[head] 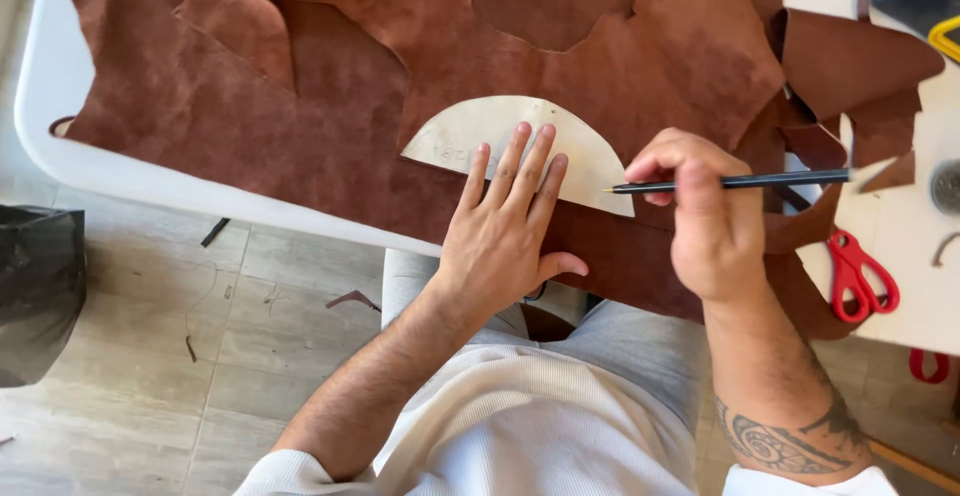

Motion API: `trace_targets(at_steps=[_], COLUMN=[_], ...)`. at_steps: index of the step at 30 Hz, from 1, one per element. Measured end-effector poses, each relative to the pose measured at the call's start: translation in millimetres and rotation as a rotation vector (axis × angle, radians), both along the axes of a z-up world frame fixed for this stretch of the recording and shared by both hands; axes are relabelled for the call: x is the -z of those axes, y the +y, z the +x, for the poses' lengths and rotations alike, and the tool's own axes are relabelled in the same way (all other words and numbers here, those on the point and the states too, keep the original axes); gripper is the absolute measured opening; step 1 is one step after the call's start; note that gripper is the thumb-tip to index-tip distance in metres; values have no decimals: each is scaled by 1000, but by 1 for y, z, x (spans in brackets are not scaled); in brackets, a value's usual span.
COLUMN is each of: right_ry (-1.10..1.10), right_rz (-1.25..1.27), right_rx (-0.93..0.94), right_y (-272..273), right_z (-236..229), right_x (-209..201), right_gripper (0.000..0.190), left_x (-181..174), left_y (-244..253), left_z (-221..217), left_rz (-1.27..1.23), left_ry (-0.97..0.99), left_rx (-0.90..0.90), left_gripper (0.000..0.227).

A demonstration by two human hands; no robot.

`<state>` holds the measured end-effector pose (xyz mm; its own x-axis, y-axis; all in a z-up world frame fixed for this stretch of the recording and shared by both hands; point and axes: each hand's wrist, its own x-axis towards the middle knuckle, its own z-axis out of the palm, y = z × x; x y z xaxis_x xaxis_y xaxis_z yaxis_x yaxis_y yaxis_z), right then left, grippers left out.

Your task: Tracing a pattern onto leather and cutting it out with scissors

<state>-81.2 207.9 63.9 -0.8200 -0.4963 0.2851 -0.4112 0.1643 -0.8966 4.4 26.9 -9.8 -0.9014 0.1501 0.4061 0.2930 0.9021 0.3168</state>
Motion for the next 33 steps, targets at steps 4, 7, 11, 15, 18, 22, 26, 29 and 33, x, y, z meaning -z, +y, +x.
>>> trace_targets(at_steps=[4, 7, 11, 15, 18, 22, 26, 29, 33], right_ry=[74, 49, 111, 116, 185, 342, 317, 332, 357], right_rz=[29, -63, 18, 16, 25, 46, 44, 49, 70], right_rx=[-140, -247, -298, -329, -279, -227, -200, -222, -229], right_y=[-67, -110, -138, -154, -157, -156, -150, -152, -152], right_z=[-4, -20, -28, -26, -24, -26, -21, -21, -16], right_x=[-5, 10, 26, 36, 45, 58, 64, 65, 65], right_gripper=[26, 21, 13, 12, 14, 13, 10, 7, 7], left_x=[-2, 1, 19, 15, 12, 24, 26, 28, 33], left_y=[-10, -13, -15, -19, -21, -16, -15, -15, -12], left_z=[2, 7, 9, 9, 8, 9, 9, 9, 11], left_rz=[-130, -191, -143, -123, -86, -72, -82, -68, -52], left_ry=[-165, -241, -259, -186, -163, -148, -141, -132, -122], left_rx=[-116, -169, -137, -126, -127, -149, -142, -140, -150], left_gripper=[116, 122, 125, 119, 119, 122, 115, 112, 108])
